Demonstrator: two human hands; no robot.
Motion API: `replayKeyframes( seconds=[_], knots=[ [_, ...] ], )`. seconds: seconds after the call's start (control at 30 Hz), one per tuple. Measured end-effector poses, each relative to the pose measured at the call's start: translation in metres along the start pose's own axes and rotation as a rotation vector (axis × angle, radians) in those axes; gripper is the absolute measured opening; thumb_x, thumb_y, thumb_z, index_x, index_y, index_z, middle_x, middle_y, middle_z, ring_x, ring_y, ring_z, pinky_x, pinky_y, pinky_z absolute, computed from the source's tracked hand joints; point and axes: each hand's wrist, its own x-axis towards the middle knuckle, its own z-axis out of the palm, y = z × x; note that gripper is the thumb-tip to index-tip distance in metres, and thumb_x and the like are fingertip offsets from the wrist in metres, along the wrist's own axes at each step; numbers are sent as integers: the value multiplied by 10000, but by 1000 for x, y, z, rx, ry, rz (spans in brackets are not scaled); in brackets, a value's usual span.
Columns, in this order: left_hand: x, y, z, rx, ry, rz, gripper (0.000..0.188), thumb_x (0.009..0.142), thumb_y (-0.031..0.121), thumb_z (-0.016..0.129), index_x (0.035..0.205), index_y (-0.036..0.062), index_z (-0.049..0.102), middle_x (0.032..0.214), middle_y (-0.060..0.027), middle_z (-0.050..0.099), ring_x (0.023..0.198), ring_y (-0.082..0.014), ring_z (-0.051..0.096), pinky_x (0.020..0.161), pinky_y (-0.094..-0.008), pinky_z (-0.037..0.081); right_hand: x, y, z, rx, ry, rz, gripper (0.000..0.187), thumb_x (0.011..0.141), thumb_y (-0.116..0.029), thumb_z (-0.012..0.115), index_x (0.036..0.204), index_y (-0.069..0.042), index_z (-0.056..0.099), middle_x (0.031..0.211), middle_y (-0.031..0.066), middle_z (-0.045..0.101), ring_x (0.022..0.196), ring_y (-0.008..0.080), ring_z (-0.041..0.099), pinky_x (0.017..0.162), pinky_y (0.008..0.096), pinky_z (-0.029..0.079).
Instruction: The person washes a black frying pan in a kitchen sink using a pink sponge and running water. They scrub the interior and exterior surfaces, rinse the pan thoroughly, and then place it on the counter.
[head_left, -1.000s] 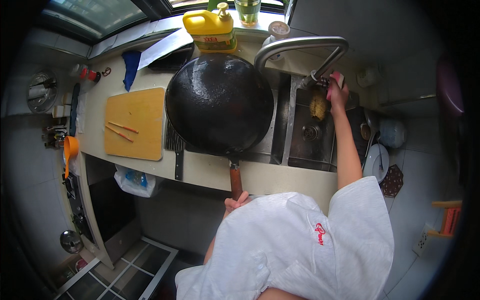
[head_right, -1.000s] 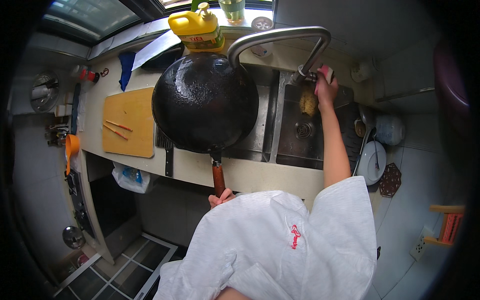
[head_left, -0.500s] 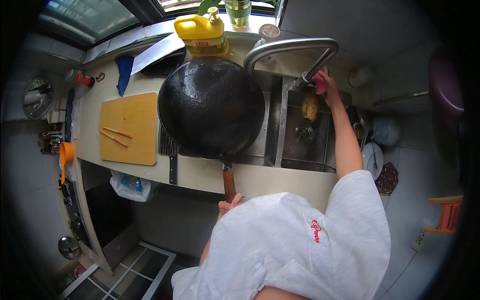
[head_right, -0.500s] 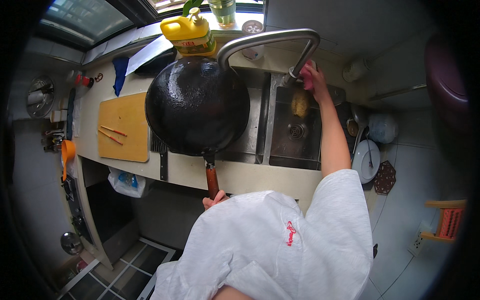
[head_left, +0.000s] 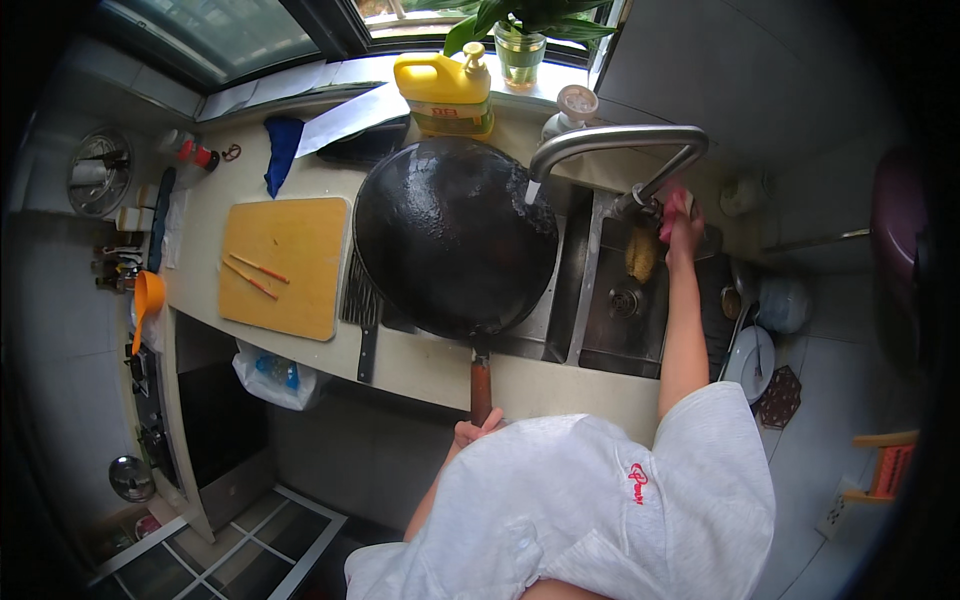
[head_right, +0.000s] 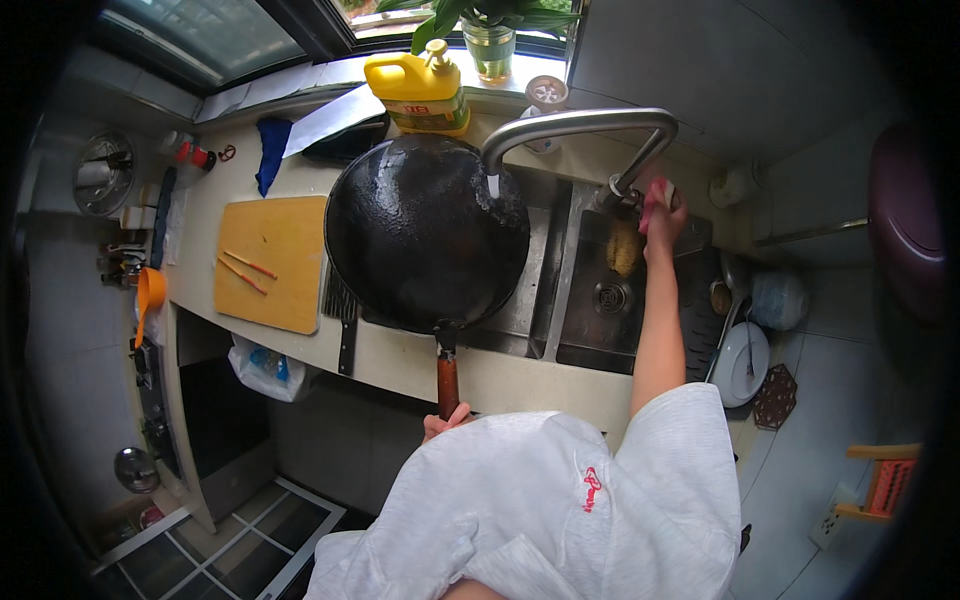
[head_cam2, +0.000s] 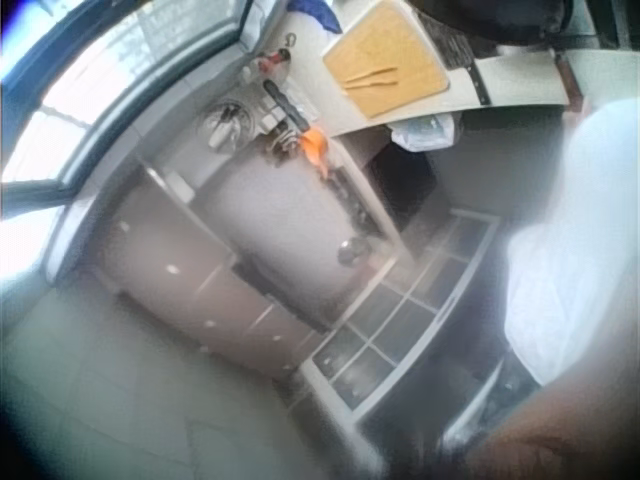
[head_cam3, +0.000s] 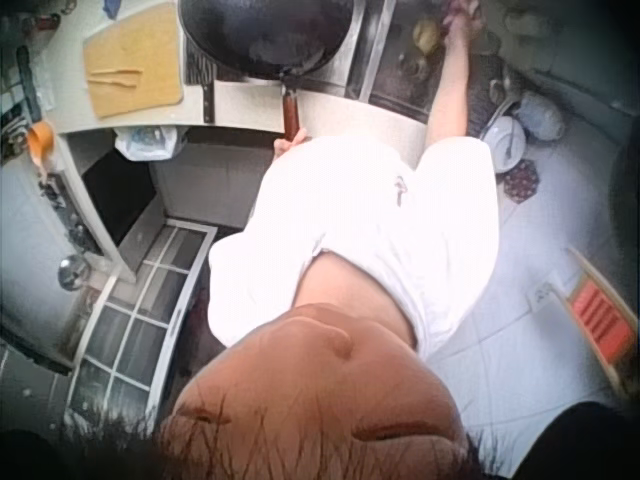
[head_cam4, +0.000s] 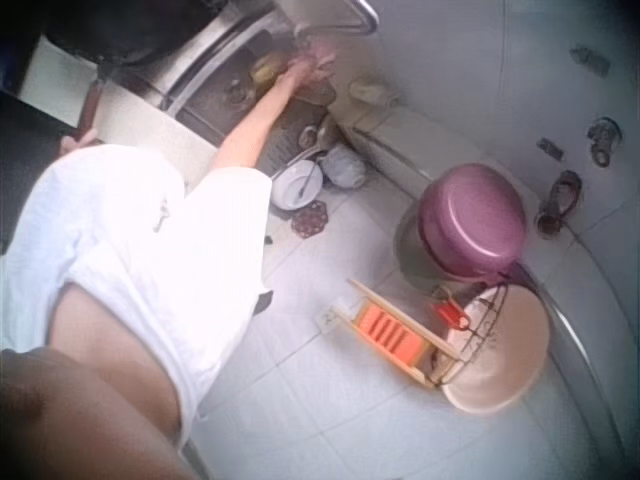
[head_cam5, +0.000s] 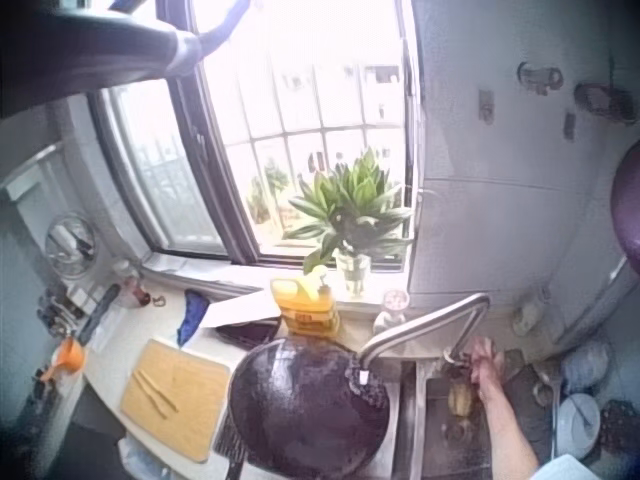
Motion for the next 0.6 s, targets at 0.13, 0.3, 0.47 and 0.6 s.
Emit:
replayKeyframes(
  seconds=[0.13,0.3,0.47,0.6],
  knots=[
    [-1,4,-5,35,1,-8,205,737,87,552,673,96,357,609,-1,482,588,-115,468,516,-267,398,-106,-53,46,-41,-128,169,293,922,-291,588,1117,-78,536,793,34,586,623,110,585,504,249,499],
    [-6,3,-4,-60,22,-18,206,737,6,542,727,81,351,650,-47,453,560,-143,433,554,-259,374,-134,-75,105,104,-461,274,363,904,-338,594,1130,-64,524,862,47,584,675,111,597,544,247,516],
    [-11,12,-9,23,33,-66,172,744,54,527,688,87,368,629,-16,476,588,-120,467,527,-264,409,-136,-113,158,232,-644,381,352,927,-342,525,1148,-70,497,893,64,582,717,141,611,599,284,535],
    [-11,13,-9,28,22,-57,170,747,60,526,694,88,368,630,-13,473,589,-118,465,528,-254,407,-131,-122,177,256,-763,495,293,941,-325,472,1118,-93,495,898,62,578,714,163,608,598,310,535]
  ],
)
